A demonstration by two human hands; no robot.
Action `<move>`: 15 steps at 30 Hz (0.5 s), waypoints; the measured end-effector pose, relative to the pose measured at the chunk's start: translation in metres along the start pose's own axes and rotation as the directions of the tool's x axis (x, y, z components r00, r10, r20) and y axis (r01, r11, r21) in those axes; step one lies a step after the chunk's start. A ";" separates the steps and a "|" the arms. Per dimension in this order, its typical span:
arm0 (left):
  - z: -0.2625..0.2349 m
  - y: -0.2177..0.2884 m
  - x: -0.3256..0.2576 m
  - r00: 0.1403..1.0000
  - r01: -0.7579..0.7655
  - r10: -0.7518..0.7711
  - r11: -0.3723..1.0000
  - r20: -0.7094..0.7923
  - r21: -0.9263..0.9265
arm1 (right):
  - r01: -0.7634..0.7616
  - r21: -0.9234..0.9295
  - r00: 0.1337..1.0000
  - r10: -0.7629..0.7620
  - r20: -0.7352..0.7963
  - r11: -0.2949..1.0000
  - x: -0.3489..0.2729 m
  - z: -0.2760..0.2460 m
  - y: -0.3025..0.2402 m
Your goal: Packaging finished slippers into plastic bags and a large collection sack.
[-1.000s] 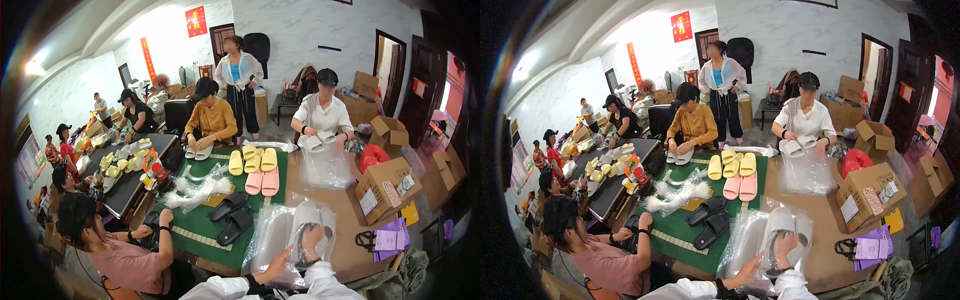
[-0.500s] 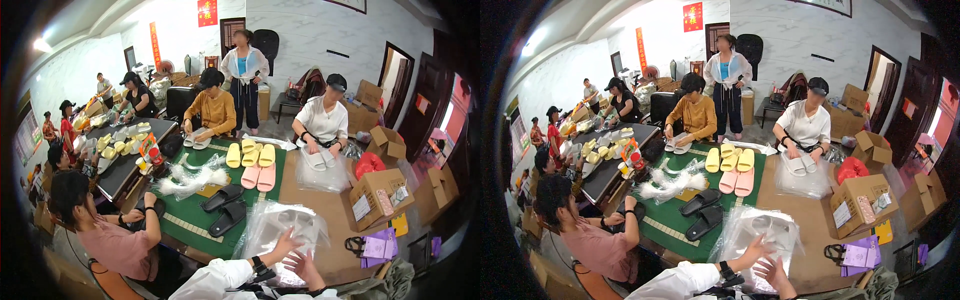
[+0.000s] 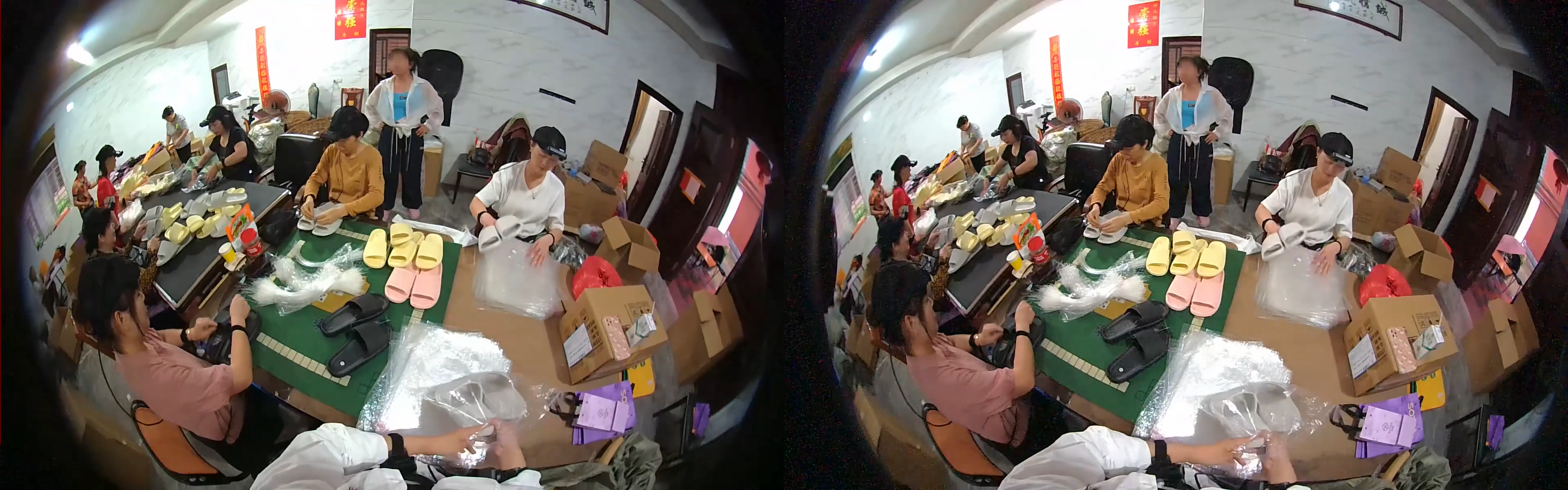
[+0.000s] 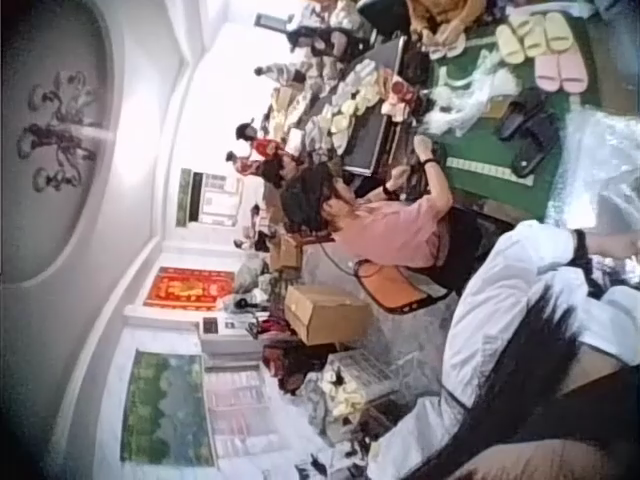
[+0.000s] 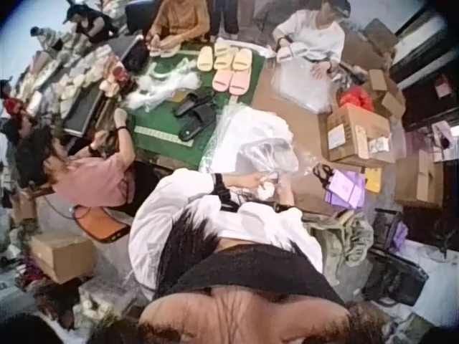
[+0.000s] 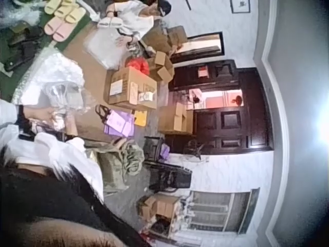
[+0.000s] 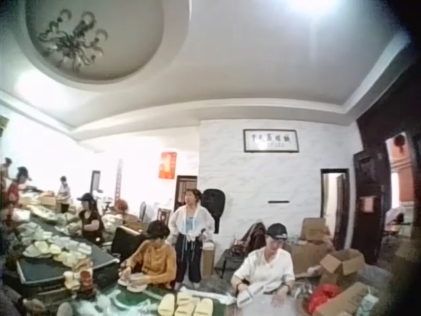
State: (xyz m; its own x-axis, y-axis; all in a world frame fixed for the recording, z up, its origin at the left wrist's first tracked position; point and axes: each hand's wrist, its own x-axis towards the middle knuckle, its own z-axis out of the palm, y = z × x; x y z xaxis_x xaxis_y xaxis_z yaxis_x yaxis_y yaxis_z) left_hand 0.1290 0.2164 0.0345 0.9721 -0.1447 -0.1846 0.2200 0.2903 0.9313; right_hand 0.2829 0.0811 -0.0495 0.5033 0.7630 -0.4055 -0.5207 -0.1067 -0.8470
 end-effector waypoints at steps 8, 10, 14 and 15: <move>-0.023 -0.036 -0.017 0.965 -0.019 0.093 0.958 -0.246 0.288 | 0.243 -0.078 0.878 -0.253 -0.407 0.967 0.045 0.014 -0.051; -0.048 -0.058 -0.022 0.908 0.288 0.004 0.719 -0.419 0.632 | 0.183 0.198 0.879 -0.070 -0.471 0.963 0.065 0.008 -0.082; -0.078 -0.085 -0.043 0.883 0.430 0.253 -0.093 -0.396 0.898 | 0.525 0.176 0.802 -0.415 -0.430 0.833 0.122 -0.058 -0.090; -0.084 -0.086 -0.048 0.882 0.433 0.290 -0.189 -0.371 0.881 | 0.549 -0.008 0.790 -0.522 -0.322 0.836 0.126 -0.073 -0.082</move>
State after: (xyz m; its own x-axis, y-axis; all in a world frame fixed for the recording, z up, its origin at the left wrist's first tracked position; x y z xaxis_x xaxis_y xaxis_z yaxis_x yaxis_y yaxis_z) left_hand 0.0699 0.2779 -0.0634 0.9516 0.3073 -0.0089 0.3074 -0.9514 0.0207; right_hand 0.4392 0.1399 -0.0561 0.8914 0.4532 0.0114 -0.1532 0.3248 -0.9333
